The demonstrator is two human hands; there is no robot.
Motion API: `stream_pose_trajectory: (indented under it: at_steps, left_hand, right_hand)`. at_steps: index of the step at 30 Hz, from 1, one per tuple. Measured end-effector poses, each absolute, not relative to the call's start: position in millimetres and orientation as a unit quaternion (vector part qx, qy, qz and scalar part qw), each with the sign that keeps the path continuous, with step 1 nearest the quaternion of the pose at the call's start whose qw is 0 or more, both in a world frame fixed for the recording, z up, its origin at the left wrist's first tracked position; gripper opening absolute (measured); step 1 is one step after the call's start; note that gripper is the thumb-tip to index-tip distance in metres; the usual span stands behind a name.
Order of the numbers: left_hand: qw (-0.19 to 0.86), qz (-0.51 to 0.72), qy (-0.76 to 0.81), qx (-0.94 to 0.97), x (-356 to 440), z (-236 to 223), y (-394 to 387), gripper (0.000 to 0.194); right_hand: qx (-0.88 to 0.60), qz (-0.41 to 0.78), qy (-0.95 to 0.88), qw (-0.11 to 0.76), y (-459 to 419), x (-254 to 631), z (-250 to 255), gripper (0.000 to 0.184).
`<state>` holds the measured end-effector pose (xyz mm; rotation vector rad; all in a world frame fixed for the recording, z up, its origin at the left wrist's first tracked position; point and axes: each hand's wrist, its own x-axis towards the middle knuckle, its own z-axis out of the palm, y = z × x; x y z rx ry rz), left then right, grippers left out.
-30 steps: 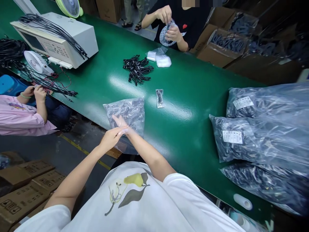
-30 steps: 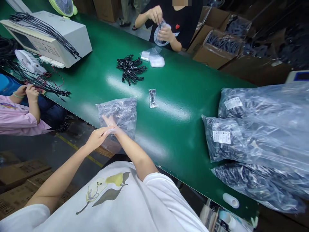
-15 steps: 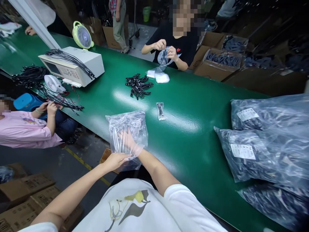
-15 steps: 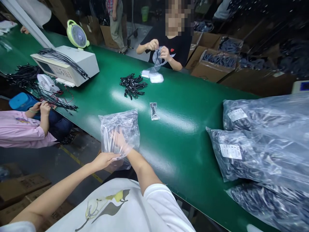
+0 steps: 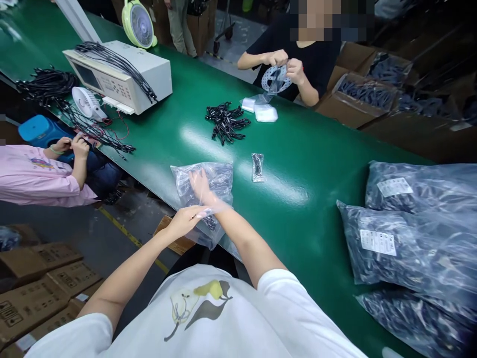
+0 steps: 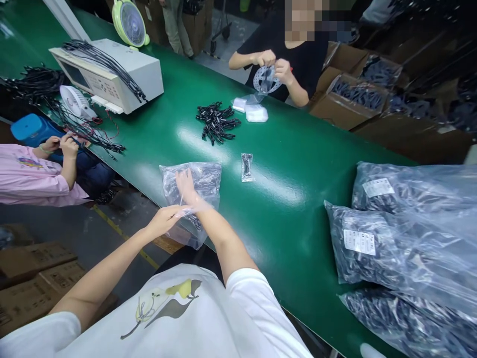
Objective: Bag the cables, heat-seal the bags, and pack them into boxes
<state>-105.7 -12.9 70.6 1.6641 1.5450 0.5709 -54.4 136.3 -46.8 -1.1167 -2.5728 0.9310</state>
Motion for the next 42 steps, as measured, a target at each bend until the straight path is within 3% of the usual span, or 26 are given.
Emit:
stream_pose_trajectory:
  at_steps: [6, 15, 24, 27, 32, 42]
  left_hand:
    - [0.381, 0.277, 0.602, 0.645, -108.2, 76.9, 3.9, 0.04]
    - [0.393, 0.299, 0.617, 0.613, -99.1, 75.9, 10.3, 0.037]
    - [0.382, 0.309, 0.618, 0.614, -100.0, 75.5, 10.4, 0.038]
    - [0.386, 0.316, 0.612, 0.614, -96.5, 72.4, 10.3, 0.037]
    - [0.387, 0.312, 0.614, 0.612, -91.4, 69.0, 8.4, 0.036]
    - [0.385, 0.323, 0.61, 0.612, -92.5, 71.3, 14.4, 0.036]
  right_hand:
    - [-0.362, 0.308, -0.879, 0.035, 142.3, -57.5, -35.7, 0.036]
    - [-0.396, 0.434, -0.805, 0.089, 149.1, -50.2, -38.5, 0.024]
    - [-0.398, 0.481, -0.773, 0.117, 127.6, -40.2, -30.6, 0.03]
    - [-0.383, 0.433, -0.812, 0.083, 124.3, -32.7, -30.4, 0.028]
    - [-0.314, 0.278, -0.907, -0.038, 139.9, -33.7, -31.5, 0.044]
    - [-0.253, 0.16, -0.953, -0.054, 146.8, -35.7, -23.6, 0.035]
